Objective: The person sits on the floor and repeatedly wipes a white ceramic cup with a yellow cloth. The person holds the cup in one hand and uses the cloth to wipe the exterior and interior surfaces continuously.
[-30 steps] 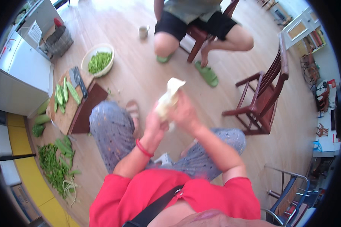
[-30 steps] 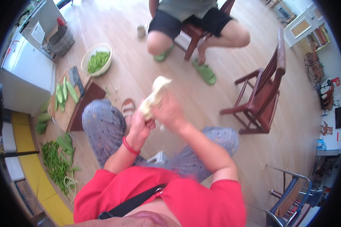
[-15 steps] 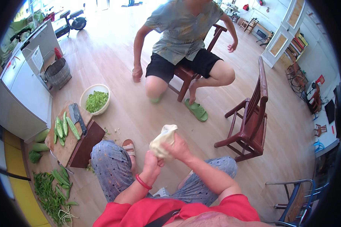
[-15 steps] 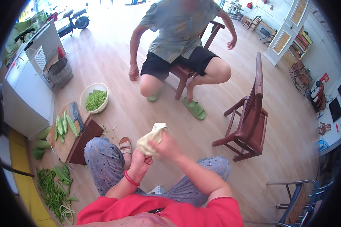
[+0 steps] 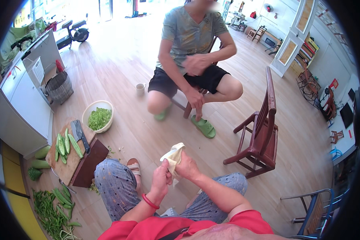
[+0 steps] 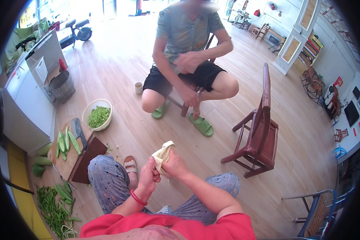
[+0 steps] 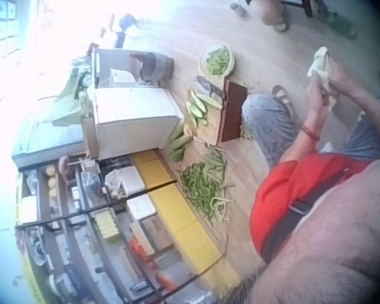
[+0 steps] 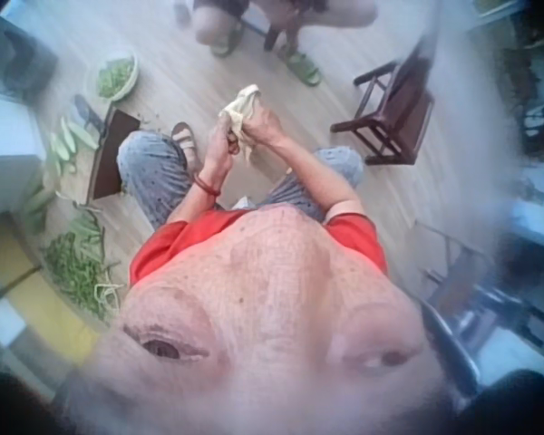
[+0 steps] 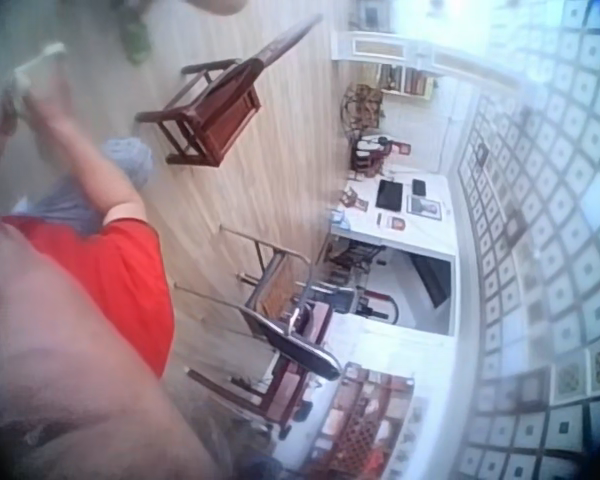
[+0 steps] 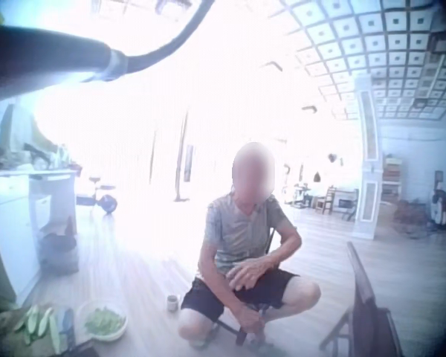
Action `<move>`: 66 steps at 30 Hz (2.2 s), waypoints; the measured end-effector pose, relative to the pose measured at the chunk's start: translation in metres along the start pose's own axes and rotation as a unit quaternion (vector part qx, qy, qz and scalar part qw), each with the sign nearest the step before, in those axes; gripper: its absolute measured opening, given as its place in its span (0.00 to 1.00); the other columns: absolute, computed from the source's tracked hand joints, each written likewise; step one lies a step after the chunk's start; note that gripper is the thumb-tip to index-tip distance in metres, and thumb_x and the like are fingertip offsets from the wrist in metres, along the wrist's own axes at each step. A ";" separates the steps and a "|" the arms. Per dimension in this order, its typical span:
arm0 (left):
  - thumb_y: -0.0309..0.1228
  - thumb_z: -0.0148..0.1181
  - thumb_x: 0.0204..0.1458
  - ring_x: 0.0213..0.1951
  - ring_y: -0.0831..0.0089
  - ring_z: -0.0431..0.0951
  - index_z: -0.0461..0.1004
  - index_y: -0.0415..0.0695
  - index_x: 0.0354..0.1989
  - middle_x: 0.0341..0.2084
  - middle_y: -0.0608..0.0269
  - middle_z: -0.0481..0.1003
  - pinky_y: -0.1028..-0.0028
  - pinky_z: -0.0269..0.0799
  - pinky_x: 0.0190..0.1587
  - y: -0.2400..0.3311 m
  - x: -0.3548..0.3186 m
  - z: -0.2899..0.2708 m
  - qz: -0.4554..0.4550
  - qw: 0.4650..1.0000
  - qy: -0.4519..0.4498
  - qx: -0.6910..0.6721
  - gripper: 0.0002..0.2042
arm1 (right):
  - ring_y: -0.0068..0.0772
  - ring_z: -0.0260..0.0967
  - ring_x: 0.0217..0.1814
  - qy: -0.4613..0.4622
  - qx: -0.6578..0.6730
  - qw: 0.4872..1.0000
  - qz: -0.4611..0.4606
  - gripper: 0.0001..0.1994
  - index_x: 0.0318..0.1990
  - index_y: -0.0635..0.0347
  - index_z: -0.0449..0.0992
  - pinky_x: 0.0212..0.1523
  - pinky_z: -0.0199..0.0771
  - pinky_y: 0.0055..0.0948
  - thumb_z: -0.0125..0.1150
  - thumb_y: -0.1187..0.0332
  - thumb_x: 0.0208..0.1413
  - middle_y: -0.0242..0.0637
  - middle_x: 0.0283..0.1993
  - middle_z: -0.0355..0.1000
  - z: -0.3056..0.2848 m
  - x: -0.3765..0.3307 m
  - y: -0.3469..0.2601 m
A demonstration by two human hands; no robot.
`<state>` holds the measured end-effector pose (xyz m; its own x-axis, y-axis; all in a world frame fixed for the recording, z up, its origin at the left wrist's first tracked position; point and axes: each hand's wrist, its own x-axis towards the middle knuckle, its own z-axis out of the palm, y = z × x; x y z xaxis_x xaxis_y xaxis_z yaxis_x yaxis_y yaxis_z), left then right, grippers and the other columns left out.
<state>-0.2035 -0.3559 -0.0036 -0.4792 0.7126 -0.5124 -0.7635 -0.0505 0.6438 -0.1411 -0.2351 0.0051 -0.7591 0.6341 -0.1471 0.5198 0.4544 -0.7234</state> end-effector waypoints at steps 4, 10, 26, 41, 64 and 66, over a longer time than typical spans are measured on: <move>0.50 0.44 0.58 0.10 0.82 0.50 0.62 0.52 0.22 0.10 0.76 0.54 0.79 0.47 0.14 0.000 0.000 0.003 -0.011 1.000 0.010 -0.016 0.18 | 0.56 0.68 0.45 0.013 -0.004 0.999 -0.044 0.33 0.49 0.66 0.63 0.43 0.69 0.44 0.62 0.48 0.44 0.55 0.44 0.68 -0.003 -0.002 0.001; 0.50 0.43 0.58 0.10 0.81 0.50 0.57 0.54 0.17 0.08 0.77 0.53 0.78 0.46 0.14 0.008 -0.002 -0.003 -0.026 0.996 -0.001 -0.080 0.20 | 0.51 0.64 0.51 -0.060 0.082 0.981 -0.162 0.39 0.57 0.68 0.56 0.51 0.65 0.38 0.65 0.54 0.41 0.54 0.50 0.63 -0.015 -0.003 0.007; 0.44 0.42 0.59 0.09 0.81 0.52 0.60 0.50 0.22 0.08 0.76 0.55 0.78 0.49 0.12 0.002 -0.008 0.013 0.041 0.999 0.013 0.005 0.16 | 0.41 0.69 0.45 0.010 0.168 0.981 -0.095 0.27 0.53 0.62 0.64 0.46 0.68 0.34 0.57 0.52 0.52 0.43 0.43 0.71 -0.011 -0.003 0.008; 0.43 0.46 0.58 0.10 0.82 0.47 0.60 0.51 0.17 0.07 0.74 0.51 0.78 0.46 0.14 0.001 -0.008 0.017 0.079 0.990 -0.114 -0.009 0.17 | 0.26 0.65 0.51 -0.290 0.680 0.673 0.003 0.29 0.54 0.58 0.66 0.52 0.67 0.30 0.69 0.72 0.40 0.34 0.50 0.67 -0.038 0.024 0.042; 0.50 0.40 0.59 0.12 0.80 0.45 0.52 0.54 0.13 0.07 0.74 0.49 0.78 0.47 0.17 0.028 0.113 0.045 -0.142 0.981 -0.129 -0.038 0.23 | 0.34 0.69 0.47 -0.168 0.585 0.793 -0.016 0.15 0.49 0.64 0.66 0.47 0.71 0.32 0.47 0.71 0.54 0.43 0.46 0.70 -0.061 0.062 0.057; 0.51 0.40 0.59 0.12 0.80 0.45 0.52 0.54 0.13 0.07 0.74 0.49 0.78 0.46 0.17 0.034 0.137 0.055 -0.155 0.978 -0.135 -0.034 0.23 | 0.32 0.68 0.48 -0.158 0.675 0.720 0.032 0.15 0.50 0.62 0.66 0.47 0.70 0.31 0.47 0.71 0.55 0.42 0.48 0.69 -0.063 0.081 0.075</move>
<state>-0.2709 -0.2215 -0.0204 -0.0953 0.8588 -0.5035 -0.8853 0.1581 0.4373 -0.1389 -0.1102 -0.0180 -0.9130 0.3553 -0.2006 -0.1350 -0.7271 -0.6732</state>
